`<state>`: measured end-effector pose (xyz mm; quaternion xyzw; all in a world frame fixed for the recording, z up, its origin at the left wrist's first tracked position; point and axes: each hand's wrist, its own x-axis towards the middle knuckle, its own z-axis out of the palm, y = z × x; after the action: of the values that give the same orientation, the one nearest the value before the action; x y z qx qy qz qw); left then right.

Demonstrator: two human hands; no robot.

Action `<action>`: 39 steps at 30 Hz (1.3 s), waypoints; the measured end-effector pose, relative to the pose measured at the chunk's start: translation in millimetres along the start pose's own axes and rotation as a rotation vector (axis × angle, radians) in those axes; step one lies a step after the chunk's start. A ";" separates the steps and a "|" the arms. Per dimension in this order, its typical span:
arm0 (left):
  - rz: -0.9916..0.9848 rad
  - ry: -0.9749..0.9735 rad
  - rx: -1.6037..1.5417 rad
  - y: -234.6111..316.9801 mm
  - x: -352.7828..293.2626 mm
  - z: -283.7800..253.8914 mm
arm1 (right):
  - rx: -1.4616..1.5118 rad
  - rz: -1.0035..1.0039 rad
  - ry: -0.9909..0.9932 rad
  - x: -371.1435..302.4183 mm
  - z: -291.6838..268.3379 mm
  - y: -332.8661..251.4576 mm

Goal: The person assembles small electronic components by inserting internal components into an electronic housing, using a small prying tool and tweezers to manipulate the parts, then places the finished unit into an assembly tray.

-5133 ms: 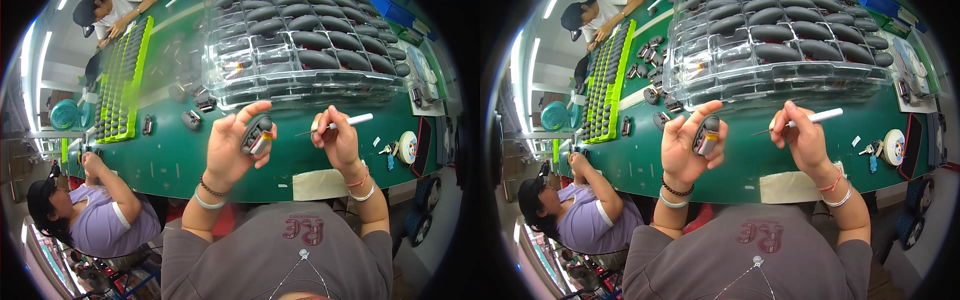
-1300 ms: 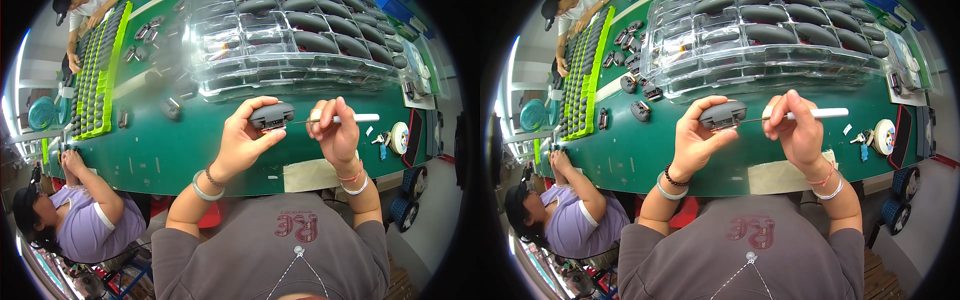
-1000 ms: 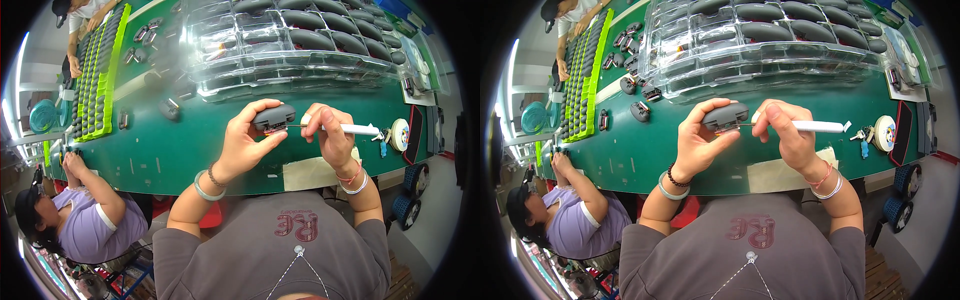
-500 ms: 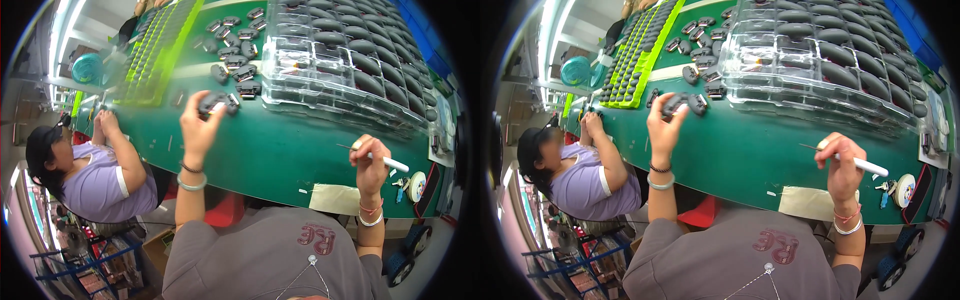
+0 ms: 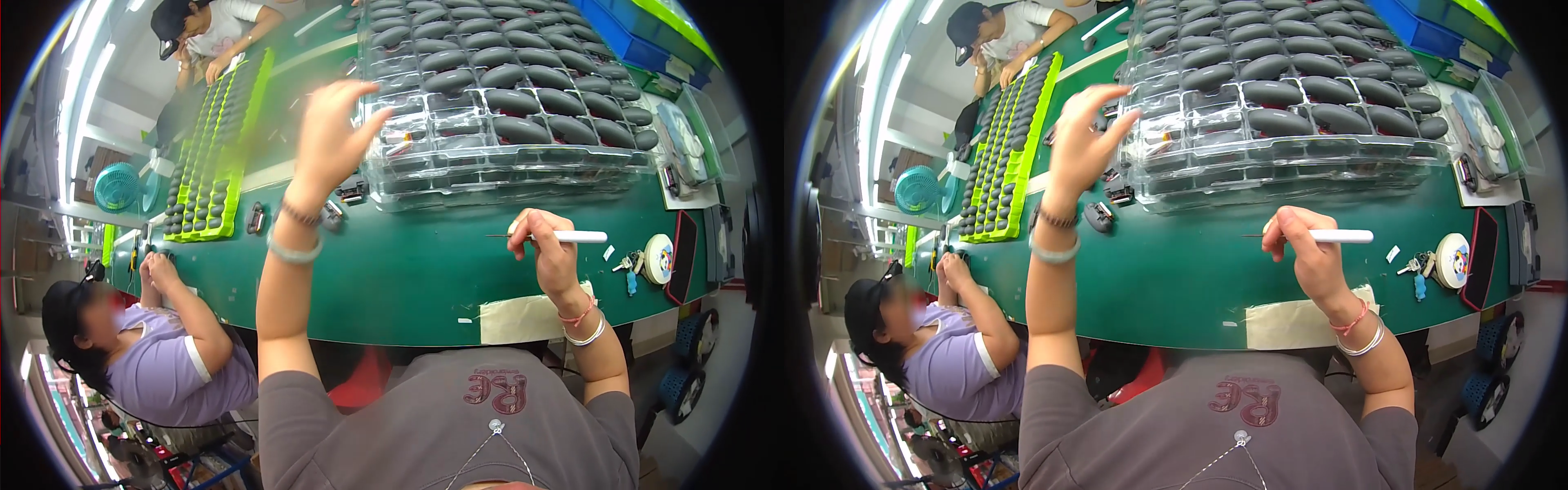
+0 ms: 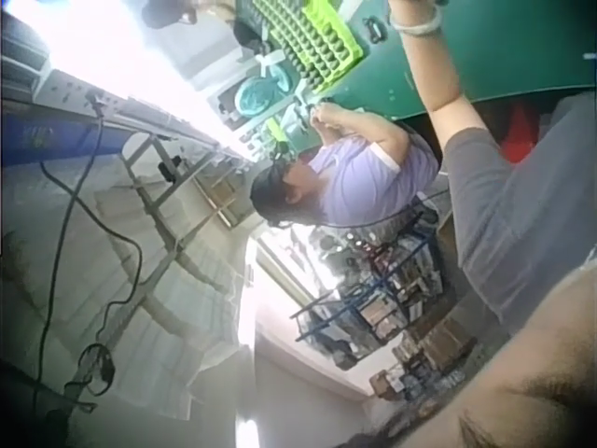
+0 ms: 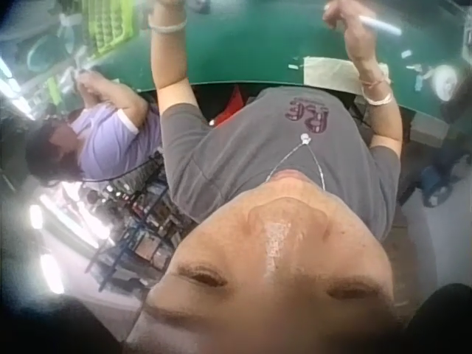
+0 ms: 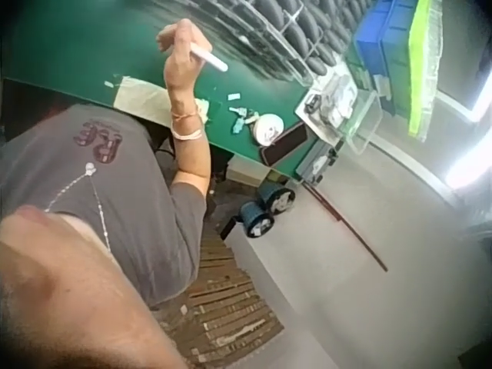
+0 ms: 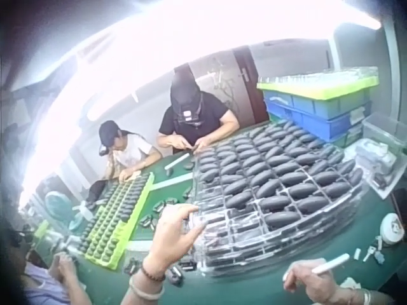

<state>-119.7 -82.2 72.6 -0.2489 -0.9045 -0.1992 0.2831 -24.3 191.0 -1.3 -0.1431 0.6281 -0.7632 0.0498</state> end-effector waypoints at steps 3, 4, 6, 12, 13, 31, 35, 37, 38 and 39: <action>0.059 -0.173 0.006 9.9 46.2 41.3 | -0.024 0.056 0.026 2.6 -1.4 2.0; 0.012 -0.261 0.056 12.0 55.3 49.7 | -0.028 0.041 0.028 4.6 -0.2 2.3; -0.010 -0.316 0.117 16.5 66.0 60.7 | -0.032 0.074 0.020 3.9 -1.2 3.5; -0.300 -0.180 -0.465 18.0 59.9 43.0 | 0.010 0.037 0.024 -1.0 -5.6 -3.7; -0.364 -0.194 -0.718 26.7 52.7 32.8 | 0.031 0.026 0.016 -1.2 -6.9 -4.0; -0.661 -0.292 -1.234 112.8 -90.8 47.0 | 0.249 -0.043 0.029 -7.3 1.8 -5.2; -0.633 -0.291 -1.198 115.8 -93.3 48.7 | 0.132 -0.060 0.054 -7.3 4.9 -1.5; -0.641 -0.280 -1.224 118.1 -92.6 47.0 | 0.091 -0.072 0.048 -7.7 5.2 -1.9; -0.648 -0.270 -1.245 118.1 -92.0 46.9 | 0.082 -0.066 0.045 -7.3 5.0 -1.2; -0.646 -0.271 -1.248 118.3 -91.7 47.0 | 0.075 -0.060 0.043 -6.8 4.7 -0.5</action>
<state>-6.9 4.7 6.7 -0.1066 -0.6775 -0.7208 -0.1002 -16.4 188.4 -1.0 -0.1435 0.5955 -0.7902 0.0189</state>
